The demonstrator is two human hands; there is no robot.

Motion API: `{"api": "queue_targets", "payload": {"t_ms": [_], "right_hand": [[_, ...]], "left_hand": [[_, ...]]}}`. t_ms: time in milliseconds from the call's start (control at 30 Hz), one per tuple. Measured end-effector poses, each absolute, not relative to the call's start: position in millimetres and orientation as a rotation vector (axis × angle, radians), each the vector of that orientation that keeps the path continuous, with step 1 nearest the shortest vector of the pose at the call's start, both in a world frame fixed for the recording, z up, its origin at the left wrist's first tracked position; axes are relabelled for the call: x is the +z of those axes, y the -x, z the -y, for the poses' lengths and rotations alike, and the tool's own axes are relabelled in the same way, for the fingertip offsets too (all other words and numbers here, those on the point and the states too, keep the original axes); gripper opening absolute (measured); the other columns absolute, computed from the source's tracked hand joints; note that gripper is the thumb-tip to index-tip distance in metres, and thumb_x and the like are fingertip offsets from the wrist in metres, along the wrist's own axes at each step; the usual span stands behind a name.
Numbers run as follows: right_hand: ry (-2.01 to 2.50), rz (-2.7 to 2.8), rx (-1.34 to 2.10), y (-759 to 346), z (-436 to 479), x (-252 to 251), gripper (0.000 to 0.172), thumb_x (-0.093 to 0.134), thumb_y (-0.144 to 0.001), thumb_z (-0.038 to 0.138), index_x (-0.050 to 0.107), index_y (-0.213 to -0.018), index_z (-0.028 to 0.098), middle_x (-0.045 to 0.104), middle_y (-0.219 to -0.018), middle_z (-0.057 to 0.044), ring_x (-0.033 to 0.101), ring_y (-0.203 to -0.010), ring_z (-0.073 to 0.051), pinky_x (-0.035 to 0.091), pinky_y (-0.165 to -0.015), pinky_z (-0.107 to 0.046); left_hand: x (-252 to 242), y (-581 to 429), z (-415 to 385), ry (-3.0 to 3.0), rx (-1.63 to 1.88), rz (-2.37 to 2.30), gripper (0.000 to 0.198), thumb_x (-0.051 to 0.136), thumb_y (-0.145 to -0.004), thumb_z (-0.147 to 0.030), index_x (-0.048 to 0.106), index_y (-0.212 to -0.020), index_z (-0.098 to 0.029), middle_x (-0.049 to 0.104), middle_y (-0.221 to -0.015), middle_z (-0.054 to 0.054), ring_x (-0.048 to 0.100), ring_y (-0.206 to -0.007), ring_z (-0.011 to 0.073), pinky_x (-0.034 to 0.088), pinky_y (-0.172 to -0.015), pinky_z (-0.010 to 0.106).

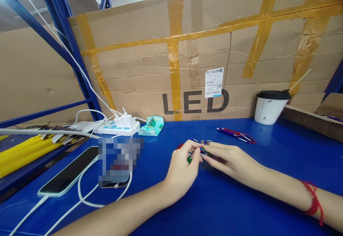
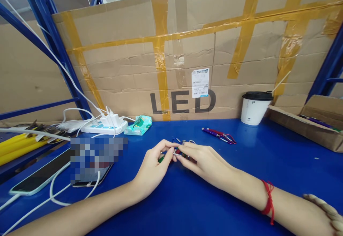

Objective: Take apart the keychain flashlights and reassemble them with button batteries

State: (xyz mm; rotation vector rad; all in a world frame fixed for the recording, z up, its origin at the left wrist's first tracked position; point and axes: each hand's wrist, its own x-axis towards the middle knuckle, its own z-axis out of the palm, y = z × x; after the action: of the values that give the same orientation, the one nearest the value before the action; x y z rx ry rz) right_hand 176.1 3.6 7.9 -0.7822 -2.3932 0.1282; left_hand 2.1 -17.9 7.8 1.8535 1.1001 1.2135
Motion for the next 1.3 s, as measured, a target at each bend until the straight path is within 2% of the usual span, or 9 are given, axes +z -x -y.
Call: {"api": "queue_targets", "payload": {"t_ms": [200, 333, 500, 633, 833, 967, 1067, 1200, 1300], "right_hand": [[0.723, 2.393, 0.239, -173.6, -2.8, 6.3, 0.031, 0.041, -0.093, 0.030, 0.058, -0.118, 0.021, 0.064, -0.085, -0.006, 0.061, -0.077, -0.020, 0.049, -0.079, -0.034], [0.705, 2.374, 0.274, -174.1, -2.9, 4.9, 0.033, 0.042, -0.093, 0.031, 0.058, -0.121, 0.021, 0.065, -0.081, -0.006, 0.062, -0.078, -0.022, 0.050, -0.079, -0.036], [0.704, 2.358, 0.316, -175.2, -3.3, 6.1, 0.031, 0.043, -0.092, 0.033, 0.061, -0.116, 0.023, 0.064, -0.077, -0.004, 0.062, -0.077, -0.022, 0.049, -0.083, -0.037], [0.694, 2.360, 0.287, -175.6, -3.8, 7.3, 0.029, 0.041, -0.093, 0.031, 0.065, -0.107, 0.022, 0.064, -0.078, -0.005, 0.061, -0.076, -0.021, 0.050, -0.079, -0.034], [0.726, 2.310, 0.258, -174.7, -4.0, 7.2, 0.032, 0.038, -0.095, 0.032, 0.063, -0.112, 0.023, 0.064, -0.082, -0.005, 0.060, -0.086, -0.021, 0.049, -0.076, -0.029], [0.776, 2.255, 0.235, -174.2, -3.5, 6.9, 0.032, 0.037, -0.094, 0.034, 0.064, -0.107, 0.021, 0.063, -0.082, -0.006, 0.059, -0.076, -0.019, 0.049, -0.069, -0.027], [0.799, 2.219, 0.223, -175.2, -4.6, 6.5, 0.033, 0.038, -0.095, 0.035, 0.062, -0.111, 0.020, 0.061, -0.079, -0.006, 0.057, -0.069, -0.018, 0.049, -0.063, -0.027], [0.846, 2.136, 0.202, -176.6, -6.4, 7.1, 0.031, 0.039, -0.094, 0.036, 0.062, -0.110, 0.023, 0.062, -0.083, -0.005, 0.059, -0.077, -0.020, 0.050, -0.066, -0.027], [0.857, 2.075, 0.202, -176.1, -5.3, 9.7, 0.029, 0.039, -0.094, 0.036, 0.062, -0.104, 0.022, 0.060, -0.080, -0.005, 0.059, -0.082, -0.021, 0.050, -0.067, -0.026]], "left_hand": [[6.4, 2.4, 18.7, -2.100, 1.136, -1.169, 0.013, 0.039, -0.089, -0.020, 0.052, -0.091, -0.022, 0.063, -0.076, -0.001, 0.058, -0.067, 0.0139, 0.039, -0.060, 0.022], [5.0, 4.7, 17.2, -2.182, 1.113, -1.137, 0.014, 0.037, -0.089, -0.020, 0.051, -0.091, -0.023, 0.063, -0.077, -0.001, 0.058, -0.067, 0.0145, 0.039, -0.061, 0.023], [3.6, 3.8, 17.2, -2.184, 1.112, -1.135, 0.014, 0.037, -0.089, -0.021, 0.051, -0.090, -0.022, 0.060, -0.073, -0.001, 0.053, -0.059, 0.0125, 0.035, -0.056, 0.021], [3.9, 3.0, 19.0, -2.154, 1.106, -1.129, 0.012, 0.037, -0.090, -0.022, 0.049, -0.090, -0.023, 0.053, -0.064, -0.004, 0.045, -0.052, 0.0105, 0.031, -0.051, 0.020], [3.5, 2.0, 17.2, -2.093, 1.092, -1.091, 0.013, 0.035, -0.092, -0.026, 0.047, -0.093, -0.022, 0.047, -0.061, -0.005, 0.043, -0.051, 0.0107, 0.029, -0.049, 0.021], [3.4, 0.4, 17.5, -2.027, 1.150, -1.068, 0.013, 0.036, -0.092, -0.028, 0.046, -0.097, -0.022, 0.049, -0.064, -0.004, 0.047, -0.057, 0.0119, 0.033, -0.055, 0.022], [4.0, -0.7, 19.2, -1.952, 1.172, -1.047, 0.015, 0.037, -0.092, -0.029, 0.044, -0.103, -0.022, 0.049, -0.065, -0.004, 0.047, -0.060, 0.0120, 0.035, -0.059, 0.022], [5.2, -1.8, 19.7, -1.874, 1.156, -1.066, 0.021, 0.039, -0.091, -0.032, 0.043, -0.109, -0.022, 0.046, -0.058, -0.007, 0.041, -0.052, 0.0106, 0.033, -0.056, 0.022], [5.3, -3.2, 19.1, -1.846, 1.122, -1.042, 0.022, 0.040, -0.090, -0.035, 0.049, -0.104, -0.021, 0.043, -0.055, -0.006, 0.038, -0.050, 0.0107, 0.030, -0.052, 0.021]]}}
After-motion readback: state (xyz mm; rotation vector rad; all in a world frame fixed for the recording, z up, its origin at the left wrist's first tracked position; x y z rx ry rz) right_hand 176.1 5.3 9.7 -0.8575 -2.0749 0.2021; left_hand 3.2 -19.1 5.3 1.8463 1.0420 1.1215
